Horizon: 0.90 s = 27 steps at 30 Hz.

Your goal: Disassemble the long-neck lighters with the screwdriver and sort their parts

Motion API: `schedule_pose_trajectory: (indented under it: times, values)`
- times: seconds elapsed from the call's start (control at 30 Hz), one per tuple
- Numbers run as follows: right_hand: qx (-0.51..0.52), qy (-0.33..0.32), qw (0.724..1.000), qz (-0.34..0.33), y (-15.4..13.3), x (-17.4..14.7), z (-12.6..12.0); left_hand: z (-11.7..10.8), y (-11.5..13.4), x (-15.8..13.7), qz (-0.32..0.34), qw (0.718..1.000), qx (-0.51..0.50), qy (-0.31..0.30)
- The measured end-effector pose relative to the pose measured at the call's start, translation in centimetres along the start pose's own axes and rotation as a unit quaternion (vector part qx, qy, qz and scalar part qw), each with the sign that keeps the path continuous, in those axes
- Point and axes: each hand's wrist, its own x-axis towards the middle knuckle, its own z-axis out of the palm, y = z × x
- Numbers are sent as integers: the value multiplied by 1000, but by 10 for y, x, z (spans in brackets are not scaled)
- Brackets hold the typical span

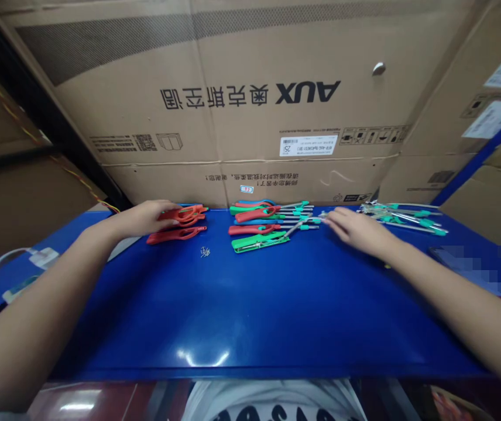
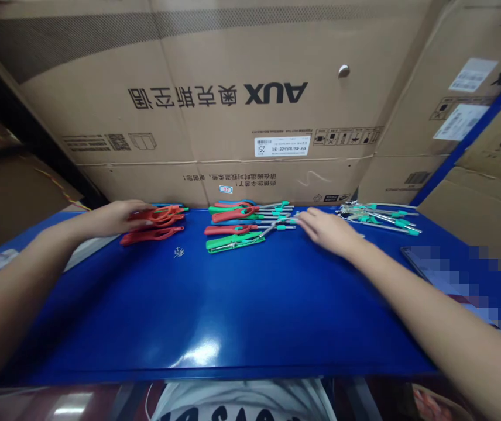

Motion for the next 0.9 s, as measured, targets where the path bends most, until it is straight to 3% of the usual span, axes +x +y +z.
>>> schedule_pose_trajectory:
  times: [0.1, 0.17, 0.3, 0.43, 0.57, 0.73, 0.9]
  values:
    - [5, -84, 995, 44, 49, -11, 7, 2, -15, 6, -2, 1000, 15, 6]
    - [11, -106, 993, 60, 75, -22, 16, 5, -22, 12, -1, 1000, 16, 7]
    - [31, -96, 990, 94, 104, -46, 32, 11, -36, 27, -11, 1000, 21, 10]
    - [6, -90, 991, 100, 117, -57, 34, 17, -32, 35, 39, 997, 37, 60]
    - [-62, -97, 989, 98, 128, -56, 27, 29, 11, 29, 73, 991, 39, 108]
    - [-104, -94, 982, 129, 126, -47, 14, 49, 84, 13, 189, 979, -21, 70]
    - [-89, -80, 974, 191, 89, -25, -8, 67, 129, 15, 169, 982, -79, 41]
